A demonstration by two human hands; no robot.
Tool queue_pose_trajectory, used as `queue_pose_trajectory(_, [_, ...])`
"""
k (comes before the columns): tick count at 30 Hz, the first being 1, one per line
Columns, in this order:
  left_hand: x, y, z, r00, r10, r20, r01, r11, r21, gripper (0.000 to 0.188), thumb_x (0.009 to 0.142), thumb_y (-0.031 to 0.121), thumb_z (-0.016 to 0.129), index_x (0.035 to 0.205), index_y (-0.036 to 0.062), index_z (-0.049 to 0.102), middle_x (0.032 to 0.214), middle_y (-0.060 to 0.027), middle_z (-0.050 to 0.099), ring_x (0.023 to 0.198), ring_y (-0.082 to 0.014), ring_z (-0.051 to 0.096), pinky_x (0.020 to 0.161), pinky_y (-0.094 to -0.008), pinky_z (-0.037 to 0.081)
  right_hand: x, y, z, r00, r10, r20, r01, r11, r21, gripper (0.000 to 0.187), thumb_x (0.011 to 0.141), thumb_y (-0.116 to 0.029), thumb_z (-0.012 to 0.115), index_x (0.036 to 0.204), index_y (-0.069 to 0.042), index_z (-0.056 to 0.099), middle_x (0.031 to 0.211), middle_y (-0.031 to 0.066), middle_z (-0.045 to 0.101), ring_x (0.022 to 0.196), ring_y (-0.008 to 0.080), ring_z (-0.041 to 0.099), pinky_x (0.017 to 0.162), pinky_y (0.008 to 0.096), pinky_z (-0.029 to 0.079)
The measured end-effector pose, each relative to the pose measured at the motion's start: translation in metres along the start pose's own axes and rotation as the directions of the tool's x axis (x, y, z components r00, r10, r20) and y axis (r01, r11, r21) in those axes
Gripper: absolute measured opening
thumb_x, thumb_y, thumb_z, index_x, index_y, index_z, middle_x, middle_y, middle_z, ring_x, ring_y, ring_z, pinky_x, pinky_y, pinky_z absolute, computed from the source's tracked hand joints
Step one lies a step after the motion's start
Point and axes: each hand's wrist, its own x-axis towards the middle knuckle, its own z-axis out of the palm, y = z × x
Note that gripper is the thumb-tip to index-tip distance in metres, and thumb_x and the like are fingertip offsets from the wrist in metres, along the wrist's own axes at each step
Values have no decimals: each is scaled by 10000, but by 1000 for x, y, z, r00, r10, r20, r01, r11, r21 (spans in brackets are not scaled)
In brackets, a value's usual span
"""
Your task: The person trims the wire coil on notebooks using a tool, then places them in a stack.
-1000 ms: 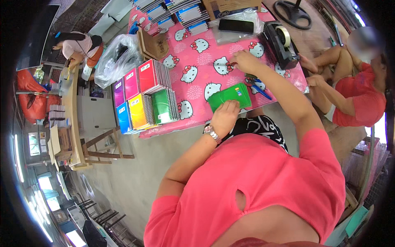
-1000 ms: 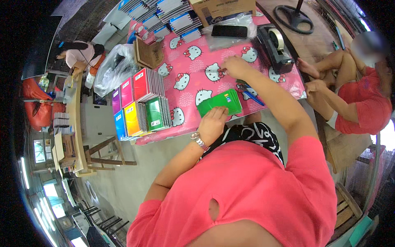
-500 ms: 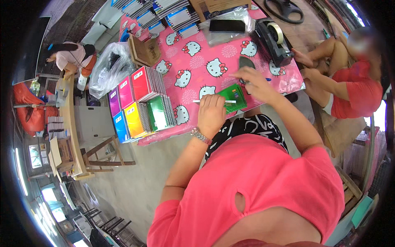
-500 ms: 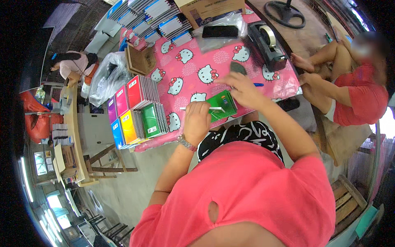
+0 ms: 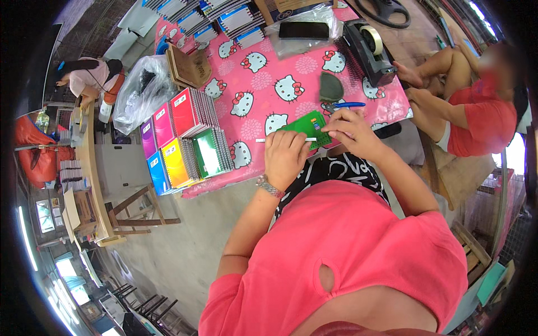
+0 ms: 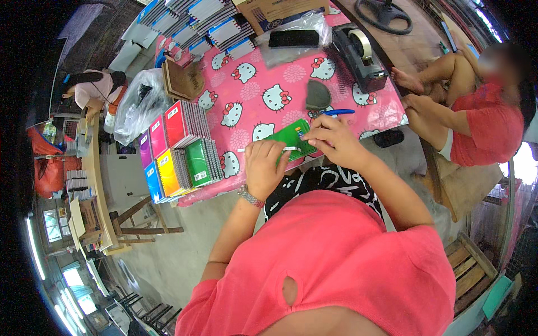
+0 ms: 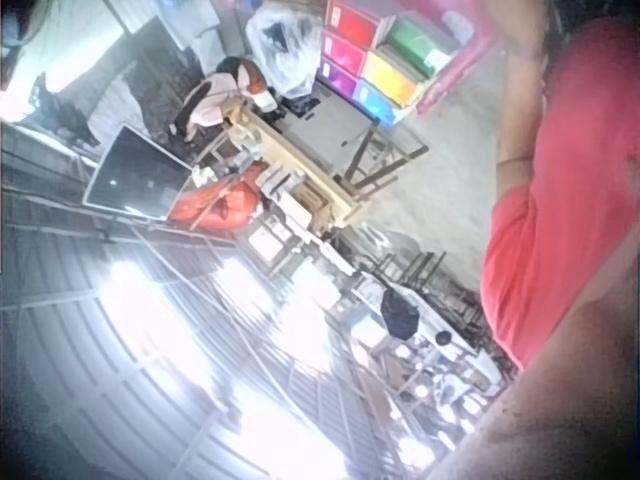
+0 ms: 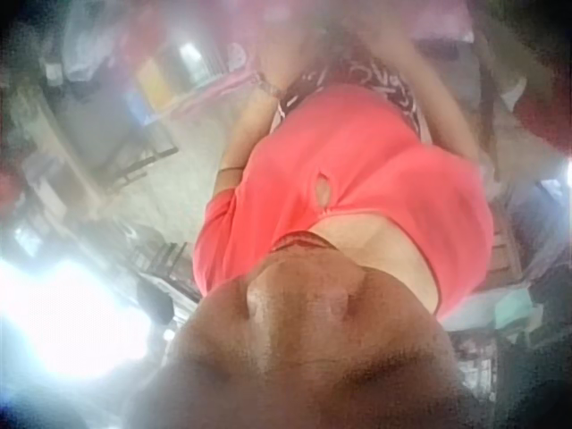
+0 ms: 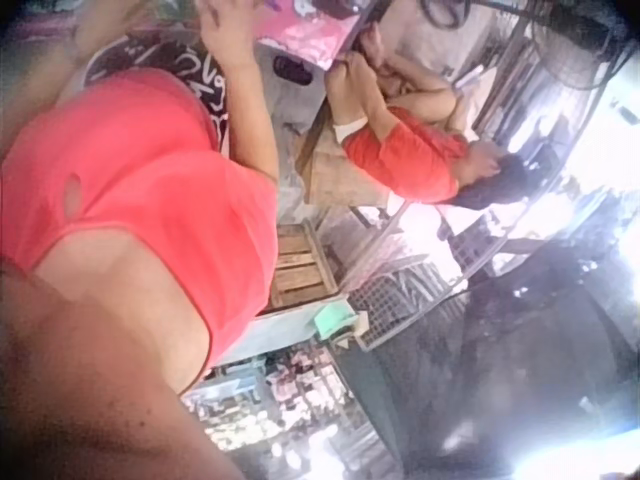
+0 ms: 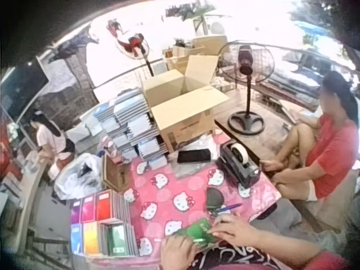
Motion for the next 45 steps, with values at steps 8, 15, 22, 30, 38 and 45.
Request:
queue_pose_trajectory(8, [3,2,2,1000,-4,-15,4,1000,11,207,802,171,691,977,90,615,963,-61,609,963,-253,560,873,-420,384,13,-1,-11,810,289,509,-523,750,406,247,946,-130,573,1184,-98,630,806,40,525,783,160,541,715,313,455])
queue_pose_trajectory(15, [3,14,10,998,51,-33,-49,998,47,237,800,165,672,1017,127,585,986,-38,588,994,-230,563,980,-510,315,8,-7,-13,920,142,364,-272,903,333,350,918,-164,619,1234,-50,521,928,97,588,866,177,602,742,328,478])
queue_pose_trajectory(22, [-2,12,5,999,14,36,-16,998,60,267,806,205,678,1035,109,580,983,-46,600,997,-231,568,999,-514,316,29,-26,-18,880,118,459,-223,958,182,338,898,-132,626,1205,-65,500,979,177,619,932,297,636,739,384,496])
queue_pose_trajectory(30, [-10,-2,11,995,12,99,-12,1000,-1,206,852,191,629,1040,114,591,1040,-36,614,1090,-226,559,1081,-612,225,73,96,2,944,-18,328,104,963,-247,331,661,-120,717,952,-49,575,1235,229,572,1262,357,472,1083,449,348])
queue_pose_trajectory(38, [-21,0,2,980,-196,19,194,979,60,335,813,332,693,1068,143,584,1170,-44,524,1212,-277,447,971,-682,270,72,39,-10,887,60,458,-317,800,509,465,637,-152,743,1088,-56,680,1284,178,570,1287,338,467,1095,420,340])
queue_pose_trajectory(45, [-15,3,0,993,-120,5,120,993,-18,341,784,314,724,1043,135,591,1058,-49,530,1107,-253,482,863,-493,337,61,18,-20,812,-73,580,-264,839,475,449,662,-144,758,1106,-94,710,1262,130,553,1191,275,517,1029,394,383])
